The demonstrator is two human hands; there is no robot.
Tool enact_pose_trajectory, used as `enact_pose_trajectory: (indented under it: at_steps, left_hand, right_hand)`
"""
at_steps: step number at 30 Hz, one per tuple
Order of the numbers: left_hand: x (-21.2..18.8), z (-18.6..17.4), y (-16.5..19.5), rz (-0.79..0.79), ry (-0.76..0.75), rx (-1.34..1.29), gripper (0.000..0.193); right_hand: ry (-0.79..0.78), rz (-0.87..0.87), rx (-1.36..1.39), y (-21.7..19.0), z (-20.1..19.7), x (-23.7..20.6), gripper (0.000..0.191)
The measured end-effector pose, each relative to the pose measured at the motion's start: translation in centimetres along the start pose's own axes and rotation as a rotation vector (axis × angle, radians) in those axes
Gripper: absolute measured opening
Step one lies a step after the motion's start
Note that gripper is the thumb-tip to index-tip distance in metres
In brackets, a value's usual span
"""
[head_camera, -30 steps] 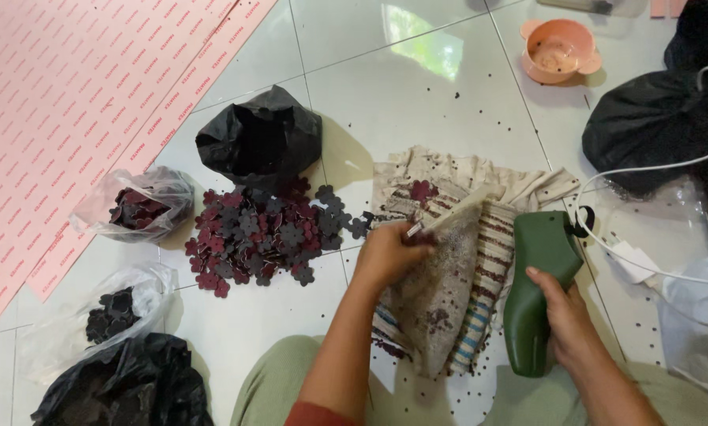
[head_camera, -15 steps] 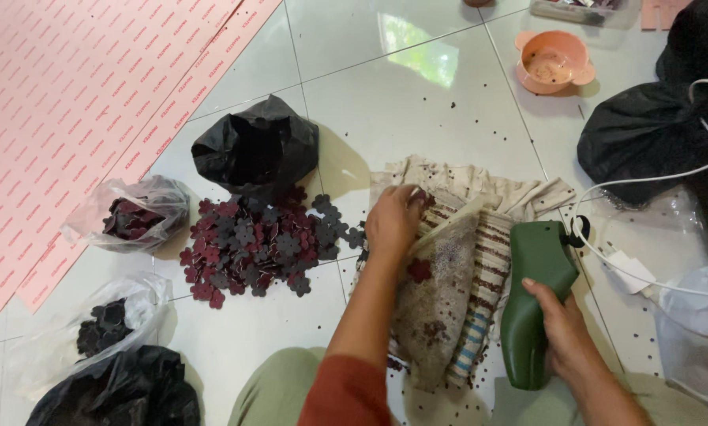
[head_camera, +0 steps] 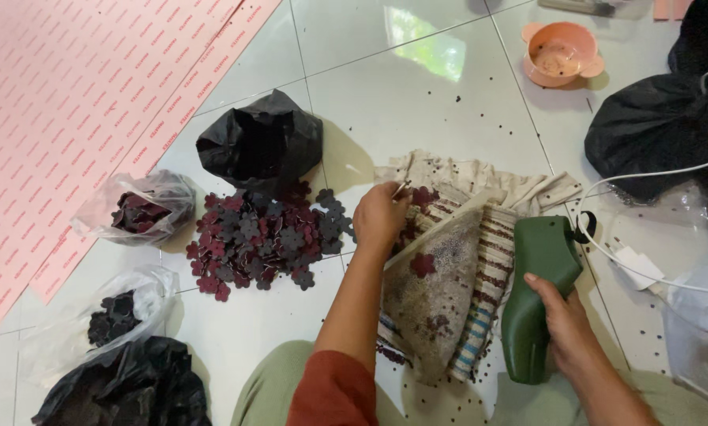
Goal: The person sits on the floor and decorates a shoe upper stretched over a green shoe last, pressing dark red and black fabric flower cutouts onto the fabric surface one at a time. They use a small stick-like tool to position and press each flower in place, working across the toe area of the upper.
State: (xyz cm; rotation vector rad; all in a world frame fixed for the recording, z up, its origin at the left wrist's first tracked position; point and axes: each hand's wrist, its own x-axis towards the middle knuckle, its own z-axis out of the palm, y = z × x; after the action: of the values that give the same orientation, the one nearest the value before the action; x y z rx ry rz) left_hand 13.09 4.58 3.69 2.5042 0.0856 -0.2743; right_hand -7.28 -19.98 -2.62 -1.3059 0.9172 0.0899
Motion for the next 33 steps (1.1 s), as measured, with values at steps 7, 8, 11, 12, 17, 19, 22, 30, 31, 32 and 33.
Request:
enact_pose_trajectory:
  at_steps: [7, 8, 11, 12, 17, 19, 22, 30, 31, 32, 33]
  left_hand:
    - [0.6, 3.1, 0.2, 0.044, 0.129, -0.050, 0.040]
    - [0.6, 3.3, 0.2, 0.027, 0.134, -0.040, 0.039]
    - [0.6, 3.3, 0.1, 0.029, 0.148, -0.029, 0.030]
    - [0.6, 3.1, 0.0, 0.038, 0.131, -0.047, 0.029]
    - [-0.9, 1.0, 0.4, -0.045, -0.222, -0.312, 0.024]
    - [-2.1, 0.2, 0.6, 0.007, -0.352, -0.277, 0.026]
    - [-3.9, -0.4, 1.4, 0.008, -0.418, -0.055, 0.030]
    - [-5.8, 0.9, 0.3, -0.010, -0.275, -0.185, 0.029]
    - [-6.0, 1.4, -0.5, -0.023, -0.227, -0.286, 0.028]
    - [-6.1, 1.9, -1.3, -0.031, -0.176, -0.388, 0.027]
    - [-6.1, 2.5, -2.1, -0.012, -0.152, -0.649, 0.026]
  right_hand:
    - [0.019, 0.036, -0.013, 0.1, -0.1, -0.1, 0.071]
    - [0.030, 0.056, -0.012, 0.0, -0.1, -0.1, 0.072]
    - [0.012, 0.046, 0.002, -0.2, 0.0, -0.1, 0.073]
    - [0.000, 0.031, 0.011, -0.2, 0.0, -0.2, 0.073]
    - [0.003, 0.025, -0.022, -0.4, 0.3, -0.2, 0.075]
    - [-0.007, 0.013, -0.013, -0.5, 0.4, -0.2, 0.075]
    - [0.013, 0.091, -0.018, -0.8, 0.5, -0.4, 0.074]
    - [0.004, 0.088, -0.023, -0.9, 0.4, -0.7, 0.074]
    - [0.001, 0.087, -0.026, -0.8, 0.4, -0.7, 0.074]
    - [-0.002, 0.081, -0.028, -0.8, 0.3, -0.6, 0.074]
    - [-0.003, 0.072, -0.028, -0.7, 0.3, -0.5, 0.074]
